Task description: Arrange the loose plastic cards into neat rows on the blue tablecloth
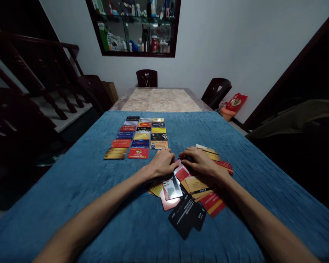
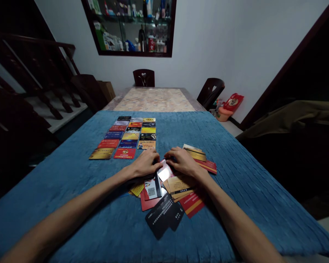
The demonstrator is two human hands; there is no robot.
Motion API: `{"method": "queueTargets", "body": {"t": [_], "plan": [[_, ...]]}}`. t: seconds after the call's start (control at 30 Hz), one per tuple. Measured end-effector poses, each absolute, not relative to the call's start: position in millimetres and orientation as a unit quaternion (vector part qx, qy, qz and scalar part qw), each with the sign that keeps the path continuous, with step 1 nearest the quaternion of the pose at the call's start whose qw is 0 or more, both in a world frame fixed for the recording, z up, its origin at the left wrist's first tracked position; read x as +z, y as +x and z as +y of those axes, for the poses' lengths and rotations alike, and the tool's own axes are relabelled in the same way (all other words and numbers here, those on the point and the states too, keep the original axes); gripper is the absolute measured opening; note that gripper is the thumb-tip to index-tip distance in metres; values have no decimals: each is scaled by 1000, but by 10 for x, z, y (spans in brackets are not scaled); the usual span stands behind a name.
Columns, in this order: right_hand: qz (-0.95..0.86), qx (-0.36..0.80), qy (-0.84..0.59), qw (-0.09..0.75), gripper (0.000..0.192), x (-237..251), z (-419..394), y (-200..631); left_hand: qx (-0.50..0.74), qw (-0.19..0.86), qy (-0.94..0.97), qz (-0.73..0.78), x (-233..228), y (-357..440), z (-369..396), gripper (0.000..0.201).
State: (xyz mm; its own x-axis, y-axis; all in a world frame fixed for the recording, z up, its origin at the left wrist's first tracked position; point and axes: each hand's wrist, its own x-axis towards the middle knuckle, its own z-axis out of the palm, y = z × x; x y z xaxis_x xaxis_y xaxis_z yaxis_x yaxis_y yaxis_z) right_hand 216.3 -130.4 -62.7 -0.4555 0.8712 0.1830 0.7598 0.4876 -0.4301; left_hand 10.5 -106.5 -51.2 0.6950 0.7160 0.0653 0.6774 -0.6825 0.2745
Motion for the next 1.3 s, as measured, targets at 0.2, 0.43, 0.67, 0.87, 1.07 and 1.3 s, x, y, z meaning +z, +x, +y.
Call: {"method": "queueTargets", "body": {"t": [0.2, 0.43, 0.67, 0.87, 1.07, 1.3], "plan": [[-839, 152, -472, 224, 18, -667, -1292, 2137, 113, 127, 908, 383, -466, 124, -1109, 23], [-837, 149, -467, 244, 17, -705, -1294, 2142, 49, 132, 932, 335, -375, 165, -1238, 32], [-837, 138, -469, 248, 17, -729, -1293, 2148, 38, 153, 929, 334, -377, 180, -1293, 32], [-839, 127, -468, 248, 16, -729, -1302, 2148, 48, 182, 917, 352, -458, 199, -1271, 29], [-834, 116, -471, 262, 18, -745, -1301, 2172, 106, 207, 887, 399, -487, 139, -1125, 23], [-832, 97, -467, 284, 18, -750, -1300, 2164, 201, 321, 817, 434, -514, 46, -889, 21]]}}
